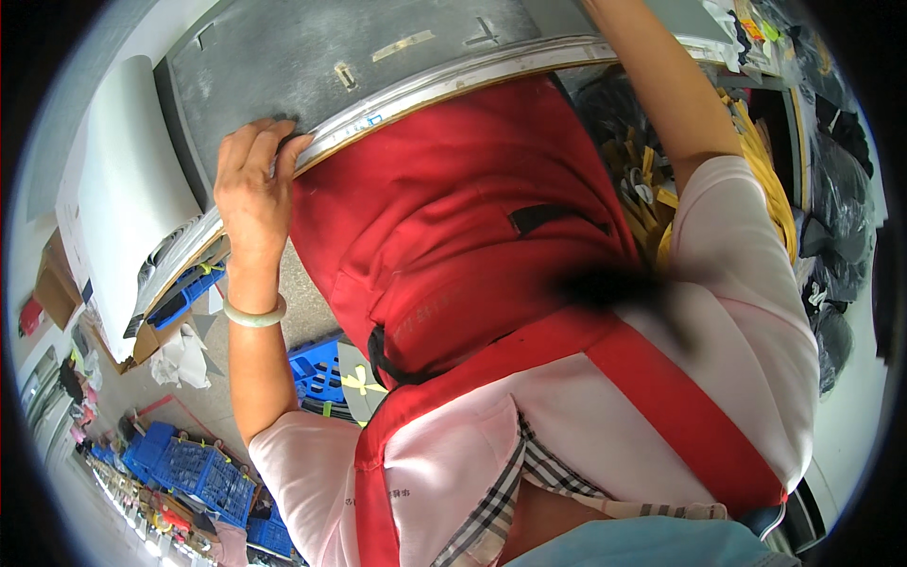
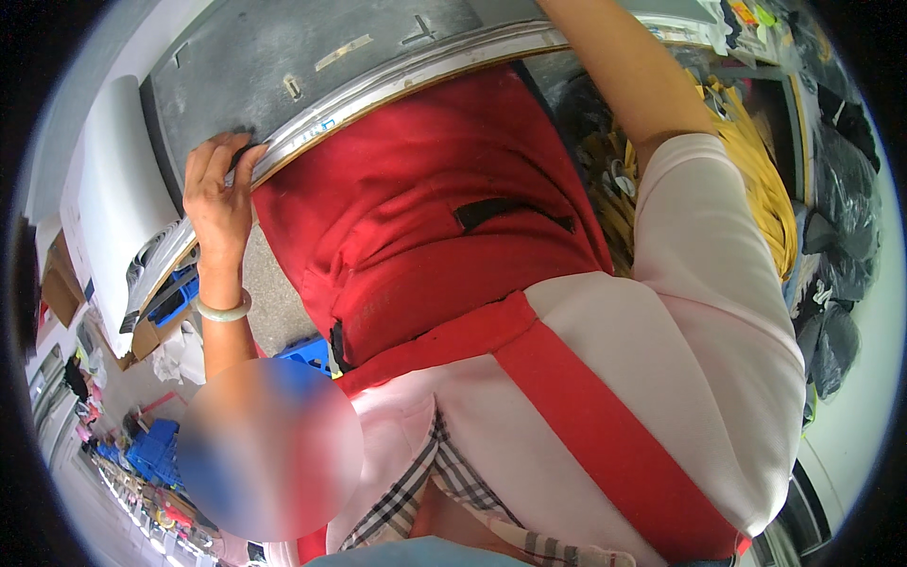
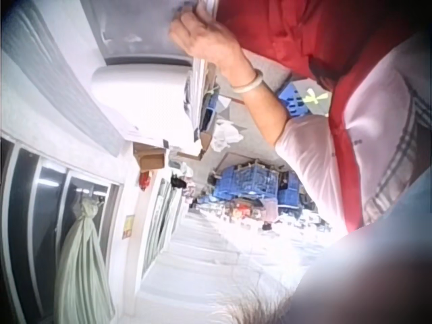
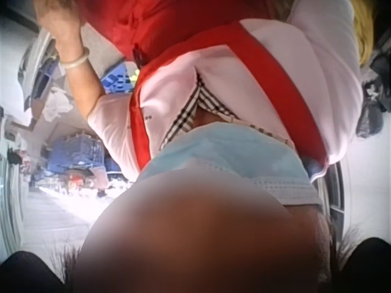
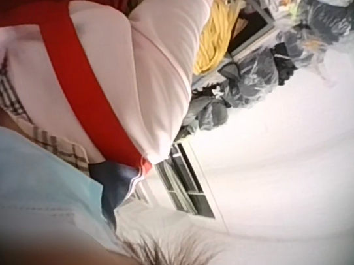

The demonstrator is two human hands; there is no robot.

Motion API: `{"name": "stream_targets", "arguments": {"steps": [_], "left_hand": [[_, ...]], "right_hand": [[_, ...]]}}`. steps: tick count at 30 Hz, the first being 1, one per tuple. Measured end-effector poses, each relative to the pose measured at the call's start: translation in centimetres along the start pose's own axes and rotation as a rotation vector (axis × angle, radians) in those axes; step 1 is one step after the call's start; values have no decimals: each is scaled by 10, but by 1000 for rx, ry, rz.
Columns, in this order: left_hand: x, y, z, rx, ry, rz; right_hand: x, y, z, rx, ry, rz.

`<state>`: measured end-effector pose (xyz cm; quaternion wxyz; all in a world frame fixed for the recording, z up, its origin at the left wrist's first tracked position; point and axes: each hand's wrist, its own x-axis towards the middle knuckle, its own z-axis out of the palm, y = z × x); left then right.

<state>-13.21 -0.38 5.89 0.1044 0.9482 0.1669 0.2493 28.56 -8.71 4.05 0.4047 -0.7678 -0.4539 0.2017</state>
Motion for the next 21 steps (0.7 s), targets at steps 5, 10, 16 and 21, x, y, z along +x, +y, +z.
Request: {"name": "stream_targets", "arguments": {"steps": [5,10,16,21], "left_hand": [[0,-1,-1,-2,-7,-1],[6,4,-13,5,-80,-56],[61,37,23,-161,-208,-24],[98,26,67,-23,20,-6]], "right_hand": [[1,0,-1,-109,-7,-61],[4,5,5,-129,3,-88],[-6,18,-13,-226,80,-70],[-7,3,-3,-121,18,2]]}}
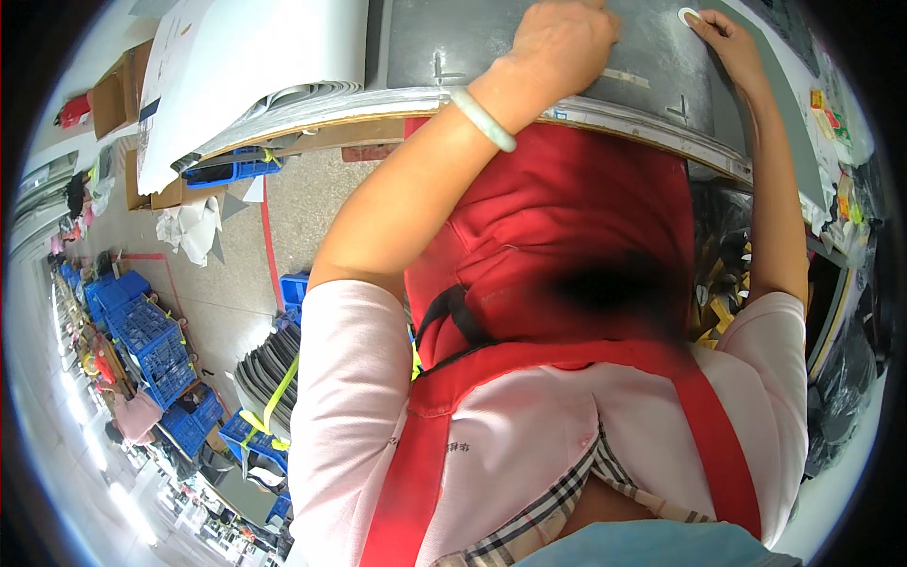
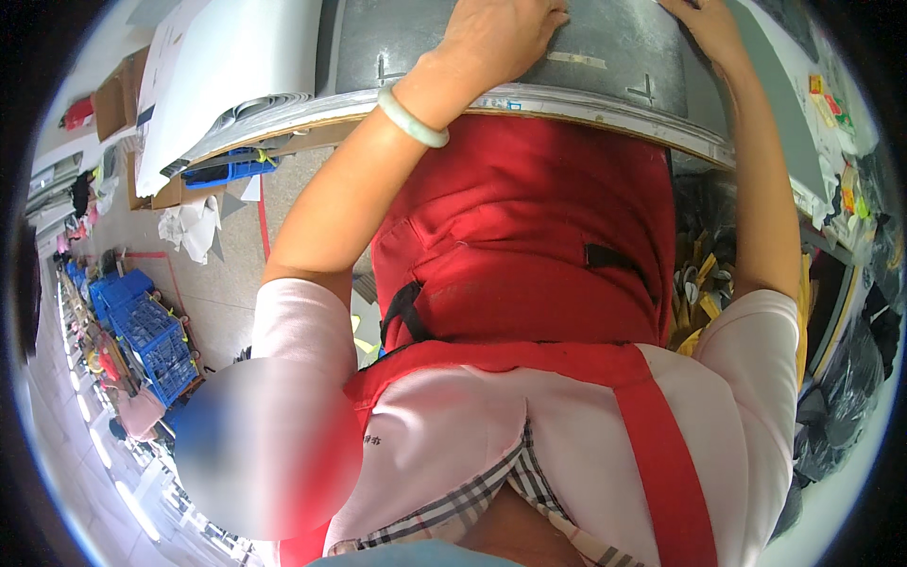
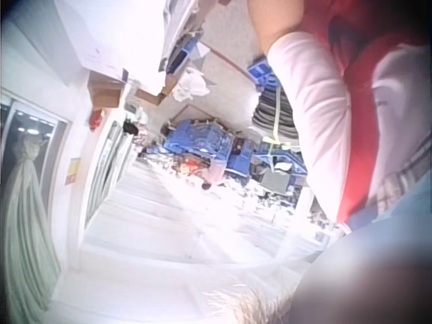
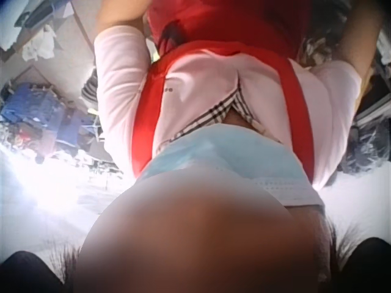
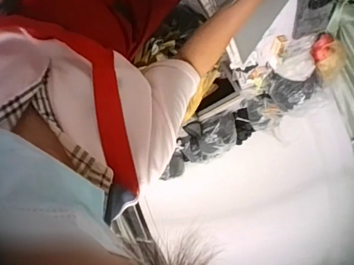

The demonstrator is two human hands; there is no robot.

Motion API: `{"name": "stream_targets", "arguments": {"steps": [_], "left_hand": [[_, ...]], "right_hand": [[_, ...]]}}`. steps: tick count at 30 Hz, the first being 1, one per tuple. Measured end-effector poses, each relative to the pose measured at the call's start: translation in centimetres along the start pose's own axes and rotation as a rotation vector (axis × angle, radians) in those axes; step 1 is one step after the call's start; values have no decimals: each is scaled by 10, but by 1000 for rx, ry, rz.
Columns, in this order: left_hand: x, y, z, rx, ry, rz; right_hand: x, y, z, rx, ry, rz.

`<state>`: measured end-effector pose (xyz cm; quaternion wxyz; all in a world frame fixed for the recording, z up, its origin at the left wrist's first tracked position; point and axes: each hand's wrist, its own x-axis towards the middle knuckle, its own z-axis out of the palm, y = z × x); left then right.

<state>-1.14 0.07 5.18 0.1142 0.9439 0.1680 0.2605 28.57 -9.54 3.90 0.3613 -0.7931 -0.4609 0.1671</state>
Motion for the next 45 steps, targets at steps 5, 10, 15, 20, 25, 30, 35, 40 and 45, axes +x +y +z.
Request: {"name": "stream_targets", "arguments": {"steps": [5,10,15,20,25,30,35,40,45], "left_hand": [[0,-3,22,-43,124,22],[-2,1,4,115,-60,-79],[3,5,8,81,-57,-122],[5,11,1,57,-91,-143],[4,14,2,60,-89,-156],[4,18,-4,56,-111,-158],[5,14,-1,61,-103,-150],[6,8,3,62,-75,-130],[-4,-7,21,160,143,6]], "right_hand": [[-5,-4,-4,56,10,57],[-48,-30,9,331,-21,-4],[-116,-47,-10,-25,-221,-55],[-137,-62,-7,-145,-182,-201],[-138,-72,0,-204,-188,-311],[-137,-67,-13,-127,-266,12],[-138,-79,1,-36,-116,103],[-124,-81,-16,-156,-272,26],[-86,-88,-17,191,-198,128]]}}
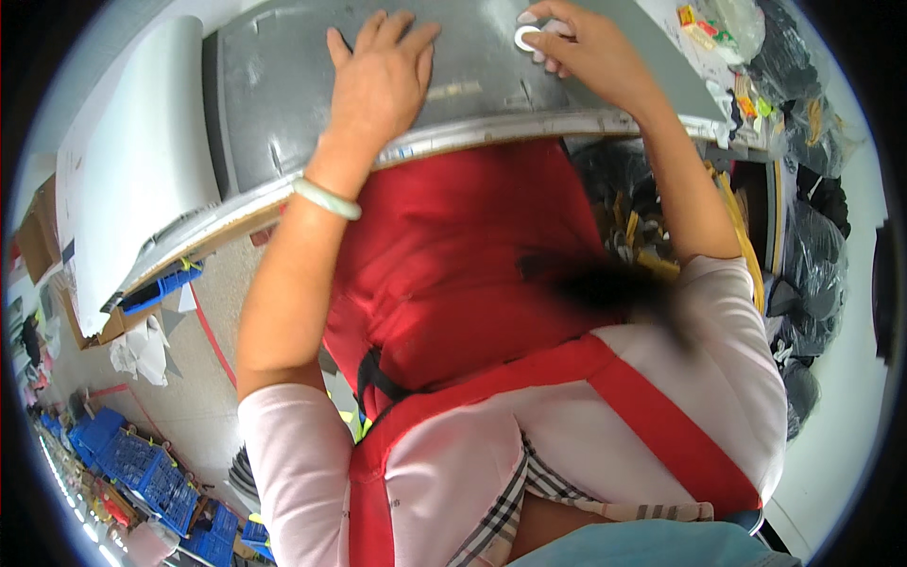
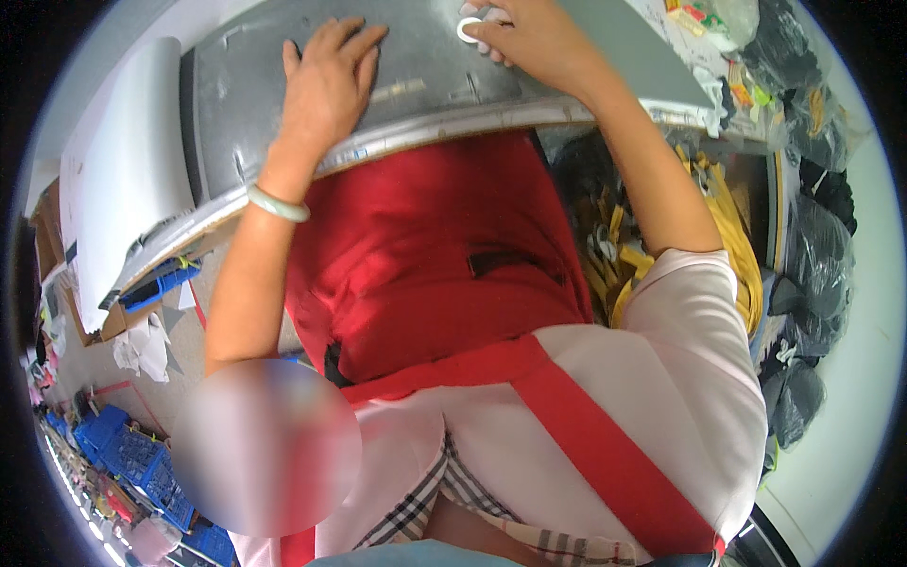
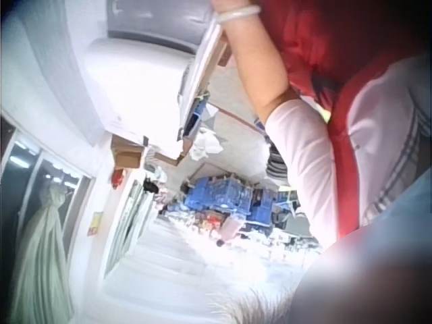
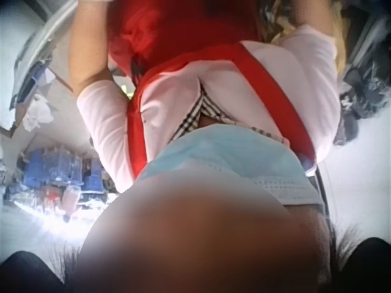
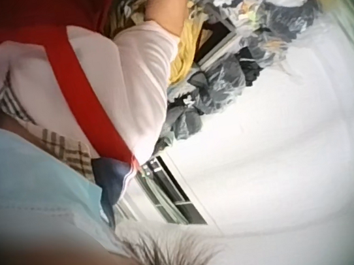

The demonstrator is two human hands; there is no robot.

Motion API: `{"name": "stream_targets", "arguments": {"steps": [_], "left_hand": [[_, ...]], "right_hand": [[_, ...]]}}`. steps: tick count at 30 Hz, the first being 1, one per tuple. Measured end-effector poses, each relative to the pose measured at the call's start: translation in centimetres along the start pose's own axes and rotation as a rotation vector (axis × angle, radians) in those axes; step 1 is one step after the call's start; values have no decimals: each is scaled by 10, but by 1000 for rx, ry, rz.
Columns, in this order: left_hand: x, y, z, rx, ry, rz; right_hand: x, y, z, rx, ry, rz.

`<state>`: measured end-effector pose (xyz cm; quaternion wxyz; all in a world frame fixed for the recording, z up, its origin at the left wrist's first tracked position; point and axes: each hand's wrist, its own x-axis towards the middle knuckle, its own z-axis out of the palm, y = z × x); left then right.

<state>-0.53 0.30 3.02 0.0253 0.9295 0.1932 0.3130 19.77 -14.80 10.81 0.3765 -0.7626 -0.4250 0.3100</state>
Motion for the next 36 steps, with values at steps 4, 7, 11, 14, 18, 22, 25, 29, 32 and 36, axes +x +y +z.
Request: {"name": "stream_targets", "arguments": {"steps": [4,7,11,14,18,22,25,29,32,36], "left_hand": [[-3,2,2,-42,-97,-46],[-3,5,2,-71,-123,-65],[-2,4,1,-72,-143,-87],[-2,2,2,-72,-147,-91],[0,3,4,-76,-120,-81],[-2,2,3,-90,-116,-93],[-4,3,4,-101,-118,-104],[6,9,4,-126,-112,-66],[-7,-1,4,-106,-130,-101],[-5,1,4,-90,-137,-106]], "right_hand": [[62,9,-2,-211,116,-229],[109,18,-4,-363,219,-338],[138,23,-4,-448,208,-461],[145,18,3,-508,198,-542],[154,26,5,-473,227,-749],[152,15,2,-793,212,-550],[149,12,1,-288,122,-86],[172,54,-13,-424,324,-383],[174,24,-1,-486,148,-305],[152,-7,-5,209,-74,-424]]}}
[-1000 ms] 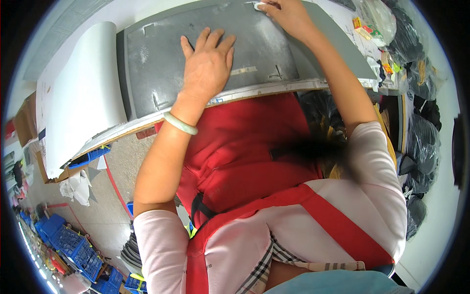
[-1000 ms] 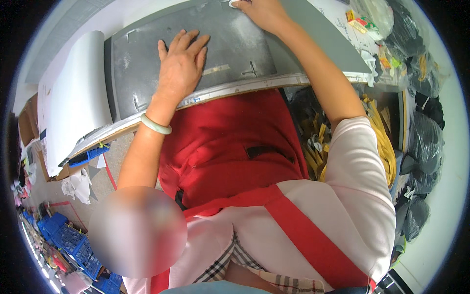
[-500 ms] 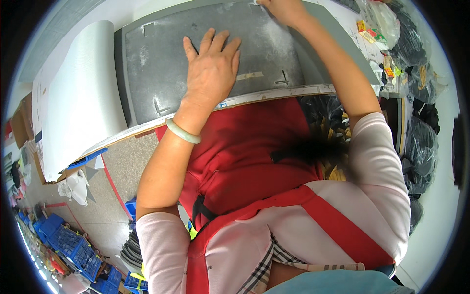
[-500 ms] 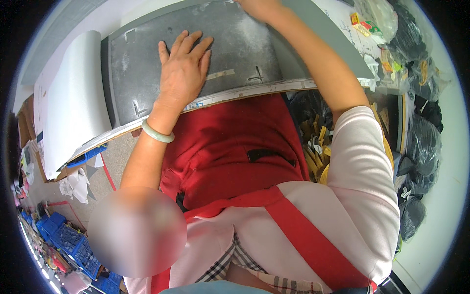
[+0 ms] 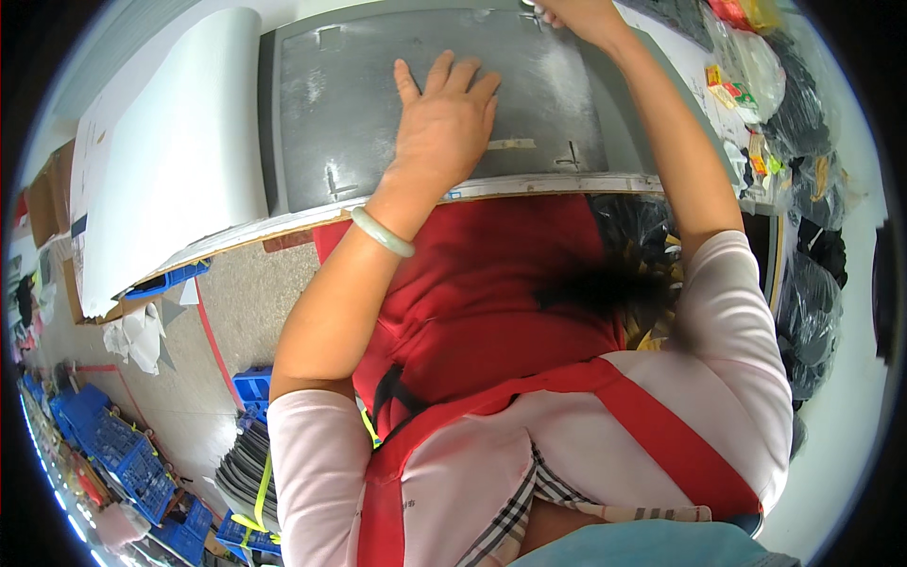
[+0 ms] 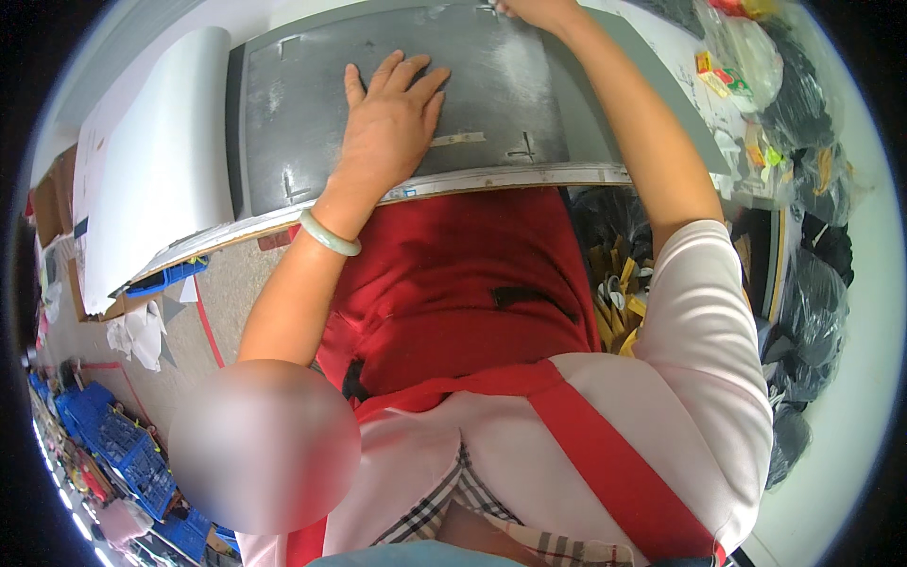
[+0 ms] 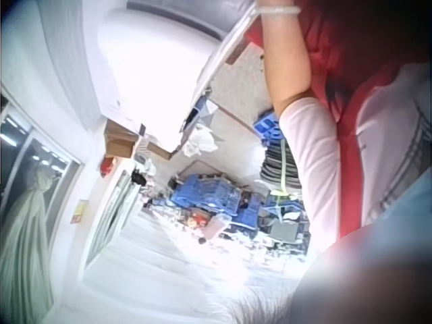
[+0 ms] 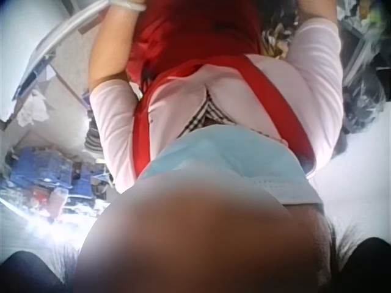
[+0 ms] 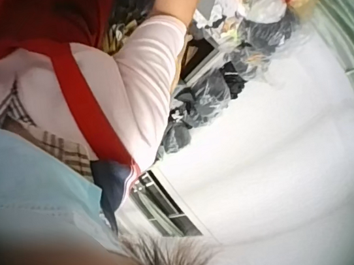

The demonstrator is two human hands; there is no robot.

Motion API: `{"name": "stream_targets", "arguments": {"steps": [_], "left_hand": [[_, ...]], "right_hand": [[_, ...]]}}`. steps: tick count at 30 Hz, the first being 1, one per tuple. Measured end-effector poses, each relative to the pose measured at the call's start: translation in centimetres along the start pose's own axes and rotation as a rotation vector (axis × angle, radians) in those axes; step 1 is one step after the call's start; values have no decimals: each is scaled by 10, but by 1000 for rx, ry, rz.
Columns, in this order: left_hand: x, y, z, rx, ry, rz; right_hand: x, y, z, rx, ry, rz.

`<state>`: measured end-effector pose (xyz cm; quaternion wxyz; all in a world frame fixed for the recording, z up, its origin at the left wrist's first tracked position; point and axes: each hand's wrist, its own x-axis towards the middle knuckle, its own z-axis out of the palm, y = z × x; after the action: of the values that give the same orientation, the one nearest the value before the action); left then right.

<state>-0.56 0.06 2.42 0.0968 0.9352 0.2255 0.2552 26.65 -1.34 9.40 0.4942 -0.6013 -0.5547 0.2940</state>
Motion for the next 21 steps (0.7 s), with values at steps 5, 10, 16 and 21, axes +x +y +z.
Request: {"name": "stream_targets", "arguments": {"steps": [5,10,16,21], "left_hand": [[5,7,2,111,-3,14],[0,4,2,62,53,19],[4,5,0,54,-29,28],[1,0,1,55,18,34]], "right_hand": [[40,5,81,-60,14,119],[65,-32,175,-500,-114,-245],[98,-19,200,-696,-157,-263],[109,-18,206,-902,-175,-403]]}}
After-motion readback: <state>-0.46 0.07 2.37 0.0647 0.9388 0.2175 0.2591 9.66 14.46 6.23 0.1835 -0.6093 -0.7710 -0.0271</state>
